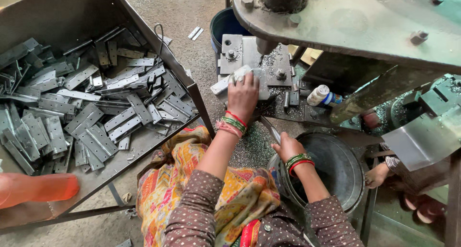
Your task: The person sits on the floor and repeatedly picks up metal hinge pieces from a bin, places them into a punch press machine, and operates the lever to process them. The person handles the metal pieces one at a time and returns the processed pieces to the bin.
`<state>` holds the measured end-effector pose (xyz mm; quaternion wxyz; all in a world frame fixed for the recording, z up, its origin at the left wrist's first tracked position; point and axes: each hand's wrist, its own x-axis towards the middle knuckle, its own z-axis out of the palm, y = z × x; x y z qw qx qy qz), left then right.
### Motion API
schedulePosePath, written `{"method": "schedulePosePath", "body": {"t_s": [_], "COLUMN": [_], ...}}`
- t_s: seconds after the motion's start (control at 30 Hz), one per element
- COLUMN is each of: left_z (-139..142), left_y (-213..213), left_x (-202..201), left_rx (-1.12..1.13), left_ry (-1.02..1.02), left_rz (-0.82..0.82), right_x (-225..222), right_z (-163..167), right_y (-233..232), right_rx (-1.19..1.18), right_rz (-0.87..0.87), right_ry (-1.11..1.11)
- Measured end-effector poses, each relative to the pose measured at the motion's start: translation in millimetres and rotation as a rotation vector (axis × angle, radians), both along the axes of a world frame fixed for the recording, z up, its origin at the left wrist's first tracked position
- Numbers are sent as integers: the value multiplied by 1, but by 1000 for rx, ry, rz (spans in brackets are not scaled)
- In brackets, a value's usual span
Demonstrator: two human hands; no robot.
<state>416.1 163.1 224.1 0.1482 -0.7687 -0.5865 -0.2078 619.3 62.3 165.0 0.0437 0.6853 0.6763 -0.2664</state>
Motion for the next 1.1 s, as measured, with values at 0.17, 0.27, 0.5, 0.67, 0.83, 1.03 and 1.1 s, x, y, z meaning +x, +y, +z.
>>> {"method": "schedulePosePath", "body": {"t_s": [0.17,0.27,0.5,0.67,0.83,1.03,1.1], "left_z": [-15,-16,-18,-25,-24,-24,-29], "left_y": [-1,-28,-30,-5,-11,-15,-17], "left_x": [-14,-23,21,22,15,12,8], "left_rx": [-60,-238,-326,-295,-290,-195,-210], "left_ry": [-82,-79,-157,-267,-232,-232,-201], "left_rz": [152,333,106,138,119,108,102], "right_x": [0,0,2,6,17,14,11], "right_z": [2,3,8,1,-47,-131,-136], "right_y": [-1,4,16,15,4,-42,-43], "right_rx": [-48,-84,-66,13,14,312,246], "right_rz": [-7,14,45,56,-10,-65,-69], "right_ry": [-7,-2,-23,-16,-2,224,195]}}
